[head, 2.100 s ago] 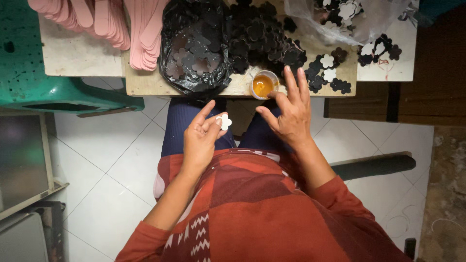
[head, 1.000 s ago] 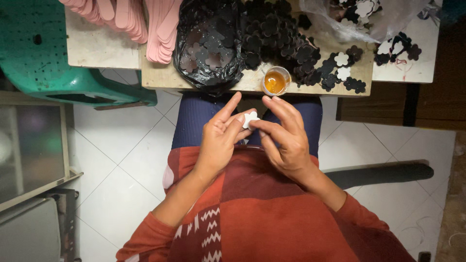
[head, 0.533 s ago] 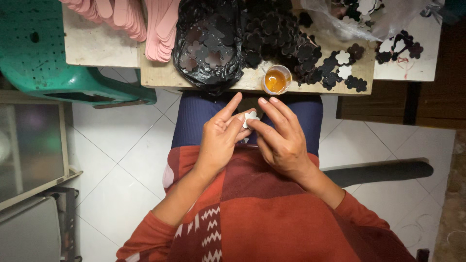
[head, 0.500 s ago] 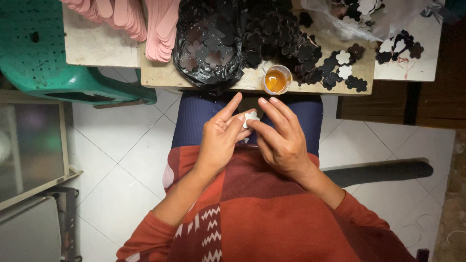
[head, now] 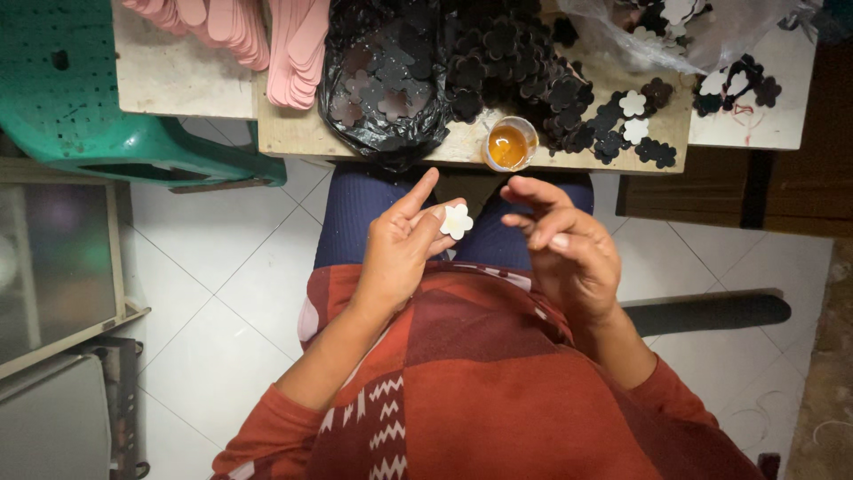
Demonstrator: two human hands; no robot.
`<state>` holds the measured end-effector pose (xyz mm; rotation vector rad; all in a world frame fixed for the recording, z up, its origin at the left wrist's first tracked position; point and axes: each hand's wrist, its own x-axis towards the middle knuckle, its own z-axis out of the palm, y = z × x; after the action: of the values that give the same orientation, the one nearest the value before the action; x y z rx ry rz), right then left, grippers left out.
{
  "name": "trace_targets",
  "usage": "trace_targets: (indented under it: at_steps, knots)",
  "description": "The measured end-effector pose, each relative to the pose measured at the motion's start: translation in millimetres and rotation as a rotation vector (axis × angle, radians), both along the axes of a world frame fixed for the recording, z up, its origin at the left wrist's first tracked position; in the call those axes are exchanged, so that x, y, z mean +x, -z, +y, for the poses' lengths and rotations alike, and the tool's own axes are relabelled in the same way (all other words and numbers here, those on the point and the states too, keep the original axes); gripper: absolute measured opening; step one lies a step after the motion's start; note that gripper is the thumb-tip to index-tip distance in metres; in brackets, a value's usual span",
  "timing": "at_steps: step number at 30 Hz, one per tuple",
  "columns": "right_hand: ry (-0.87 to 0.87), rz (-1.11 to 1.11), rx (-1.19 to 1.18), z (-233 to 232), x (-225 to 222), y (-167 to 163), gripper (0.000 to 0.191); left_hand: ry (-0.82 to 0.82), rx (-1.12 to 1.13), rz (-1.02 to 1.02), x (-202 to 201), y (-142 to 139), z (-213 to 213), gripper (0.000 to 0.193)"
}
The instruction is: The person sits at a table and repeatedly picks up small white and black flower-shaped craft pieces, presses them together by hand, and places the assembled pairs on the table. The person handles the pieces one at a time and continues the same assembly cycle throughout the clip.
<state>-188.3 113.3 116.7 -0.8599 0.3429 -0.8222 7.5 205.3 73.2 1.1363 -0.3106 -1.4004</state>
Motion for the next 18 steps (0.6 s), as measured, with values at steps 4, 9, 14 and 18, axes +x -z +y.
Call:
trace_targets:
  at_steps: [4,9,14,18]
  knots:
    - [0.157,0.563,-0.775,-3,4,-2,0.033,0.032,-0.029,0.047,-1,1,1,0.058]
    - [0.272,0.653,-1.323,0,27,-2,0.066,0.079,0.000,0.072,2,1,2,0.057]
    - [0.296,0.597,-1.340,1,32,-3,0.066,0.112,0.007,0.012,5,8,0,0.056]
    - [0.318,0.572,-1.401,-2,34,-2,0.062,0.108,-0.005,0.055,4,15,-1,0.057]
